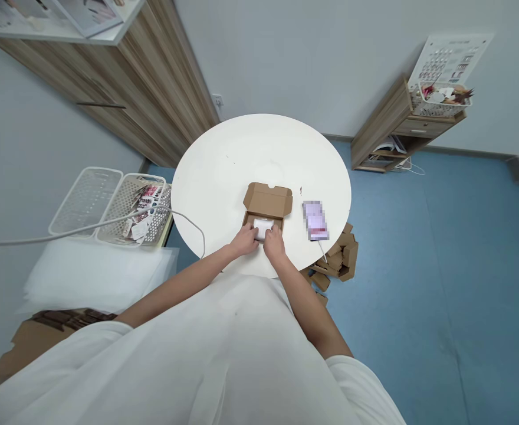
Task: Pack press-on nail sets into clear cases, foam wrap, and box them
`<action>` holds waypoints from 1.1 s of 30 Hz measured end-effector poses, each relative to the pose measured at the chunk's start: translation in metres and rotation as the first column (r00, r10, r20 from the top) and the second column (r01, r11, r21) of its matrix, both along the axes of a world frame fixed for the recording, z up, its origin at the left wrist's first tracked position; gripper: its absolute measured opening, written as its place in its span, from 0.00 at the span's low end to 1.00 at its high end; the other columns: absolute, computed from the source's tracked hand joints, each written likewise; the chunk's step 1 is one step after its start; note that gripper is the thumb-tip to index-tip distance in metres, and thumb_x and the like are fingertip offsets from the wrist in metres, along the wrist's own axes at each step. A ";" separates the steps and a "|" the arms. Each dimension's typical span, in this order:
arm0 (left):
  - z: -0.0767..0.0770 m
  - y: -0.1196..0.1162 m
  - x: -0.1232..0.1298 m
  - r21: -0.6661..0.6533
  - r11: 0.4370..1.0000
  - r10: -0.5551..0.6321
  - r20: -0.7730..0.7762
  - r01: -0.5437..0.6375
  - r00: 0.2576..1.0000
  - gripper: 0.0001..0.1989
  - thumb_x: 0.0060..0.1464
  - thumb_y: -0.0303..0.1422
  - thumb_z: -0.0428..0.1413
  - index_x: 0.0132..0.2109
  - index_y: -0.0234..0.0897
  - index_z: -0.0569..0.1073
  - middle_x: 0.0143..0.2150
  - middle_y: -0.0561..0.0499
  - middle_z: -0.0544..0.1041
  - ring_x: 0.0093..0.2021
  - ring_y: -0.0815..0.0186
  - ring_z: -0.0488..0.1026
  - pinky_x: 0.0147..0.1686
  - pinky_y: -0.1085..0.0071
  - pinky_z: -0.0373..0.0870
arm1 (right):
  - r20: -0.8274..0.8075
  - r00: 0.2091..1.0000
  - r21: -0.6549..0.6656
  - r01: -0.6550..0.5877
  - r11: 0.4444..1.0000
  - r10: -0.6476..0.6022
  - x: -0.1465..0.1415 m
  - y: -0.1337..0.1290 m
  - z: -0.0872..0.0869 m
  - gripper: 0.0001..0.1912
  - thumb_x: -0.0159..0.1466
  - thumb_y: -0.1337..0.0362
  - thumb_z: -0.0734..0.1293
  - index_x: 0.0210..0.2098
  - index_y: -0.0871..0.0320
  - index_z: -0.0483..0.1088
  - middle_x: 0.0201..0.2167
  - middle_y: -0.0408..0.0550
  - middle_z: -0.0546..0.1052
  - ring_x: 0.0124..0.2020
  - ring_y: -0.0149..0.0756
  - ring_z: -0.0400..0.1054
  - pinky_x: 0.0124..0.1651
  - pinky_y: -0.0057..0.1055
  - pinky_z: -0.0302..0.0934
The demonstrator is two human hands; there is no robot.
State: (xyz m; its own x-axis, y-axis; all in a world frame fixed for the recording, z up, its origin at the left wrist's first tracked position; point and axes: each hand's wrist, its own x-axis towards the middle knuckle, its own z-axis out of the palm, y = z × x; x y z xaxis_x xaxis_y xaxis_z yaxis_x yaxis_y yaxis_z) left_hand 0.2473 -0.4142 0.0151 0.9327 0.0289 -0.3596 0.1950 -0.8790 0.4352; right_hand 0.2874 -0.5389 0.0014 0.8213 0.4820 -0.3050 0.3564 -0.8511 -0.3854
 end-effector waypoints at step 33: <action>-0.017 0.087 -0.023 -0.518 0.580 0.695 -0.087 -0.628 0.714 0.19 0.52 0.35 0.49 0.50 0.34 0.69 0.50 0.42 0.71 0.48 0.61 0.69 0.48 0.65 0.64 | -0.321 0.858 0.445 0.511 0.735 -0.402 0.022 0.000 -0.012 0.23 0.59 0.50 0.56 0.43 0.60 0.67 0.41 0.52 0.70 0.43 0.38 0.63 0.46 0.34 0.58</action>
State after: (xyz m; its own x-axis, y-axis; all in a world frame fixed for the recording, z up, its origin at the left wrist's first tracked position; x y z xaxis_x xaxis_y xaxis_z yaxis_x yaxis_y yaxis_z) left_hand 0.2245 -0.3273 -0.0023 0.7588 0.5125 -0.4021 0.5566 -0.1895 0.8088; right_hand 0.3096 -0.5391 -0.0107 0.9332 0.1908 -0.3045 -0.1517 -0.5590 -0.8152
